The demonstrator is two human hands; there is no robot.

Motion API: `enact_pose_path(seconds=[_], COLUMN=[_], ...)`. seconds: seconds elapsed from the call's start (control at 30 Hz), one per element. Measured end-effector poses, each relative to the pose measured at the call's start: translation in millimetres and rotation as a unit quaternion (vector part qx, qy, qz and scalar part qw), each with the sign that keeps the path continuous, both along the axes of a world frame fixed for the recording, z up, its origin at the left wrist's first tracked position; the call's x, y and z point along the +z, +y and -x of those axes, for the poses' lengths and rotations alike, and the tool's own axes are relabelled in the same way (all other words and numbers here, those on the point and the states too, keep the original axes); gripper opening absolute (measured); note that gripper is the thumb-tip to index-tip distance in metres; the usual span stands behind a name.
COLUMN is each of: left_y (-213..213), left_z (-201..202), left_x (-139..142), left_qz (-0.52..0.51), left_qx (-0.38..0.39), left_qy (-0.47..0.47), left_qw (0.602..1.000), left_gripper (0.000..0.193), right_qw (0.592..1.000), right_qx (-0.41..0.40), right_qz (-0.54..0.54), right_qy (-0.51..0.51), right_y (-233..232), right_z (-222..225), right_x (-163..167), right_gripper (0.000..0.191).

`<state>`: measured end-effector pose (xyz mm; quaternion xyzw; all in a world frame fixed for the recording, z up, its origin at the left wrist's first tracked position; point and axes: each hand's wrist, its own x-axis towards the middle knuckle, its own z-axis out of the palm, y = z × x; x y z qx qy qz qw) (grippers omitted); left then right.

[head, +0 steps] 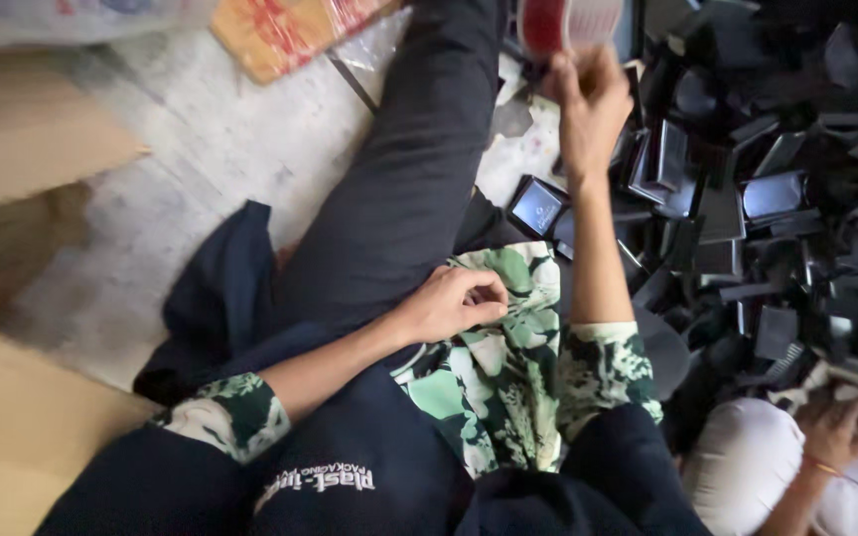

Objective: The person sits on the floor among large piles of black plastic boxes and repeatedly picks up a box base and lid, fits the lid onto the base by hand, and sets the closed box onto a pile beside them. They work through the boxes one at a time, occasionally reaching into a cardboard box for more pieces.

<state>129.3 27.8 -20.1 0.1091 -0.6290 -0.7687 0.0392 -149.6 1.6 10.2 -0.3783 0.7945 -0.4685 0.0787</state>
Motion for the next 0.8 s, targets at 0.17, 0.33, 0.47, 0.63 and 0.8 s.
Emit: enact_pose_path(seconds=[0.17, 0.33, 0.47, 0.63, 0.8], left_y=[5.9, -6.6, -12.9, -18.6, -30.4], left_z=[9.6, 6.2, 3.6, 5.5, 7.2], left_x=[-5.5, 2.8, 11.1, 18.2, 25.1], left_qz=[-0.016, 0.008, -0.034, -0.099, -0.151], left_qx=[-0.049, -0.039, -0.032, -0.032, -0.033], left_qy=[-0.004, 0.004, -0.025, 0.003, -0.01], left_qw=[0.999, 0.999, 0.999, 0.995, 0.988], left_gripper=[0.021, 0.023, 0.022, 0.018, 0.019], right_qw=[0.955, 0.796, 0.809, 0.894, 0.787], right_qx=[0.288, 0.505, 0.562, 0.372, 0.093], right_qz=[-0.063, -0.252, -0.16, -0.215, -0.55], right_qy=[0.01, 0.22, 0.073, 0.125, 0.263], right_y=[-50.3, -124.3, -129.7, -112.8, -95.1], right_z=[-63.2, -176.8, -165.4, -6.0, 146.1], right_x=[54.5, 27.3, -4.7, -12.3, -38.0], right_gripper=[0.012, 0.031, 0.02, 0.025, 0.026])
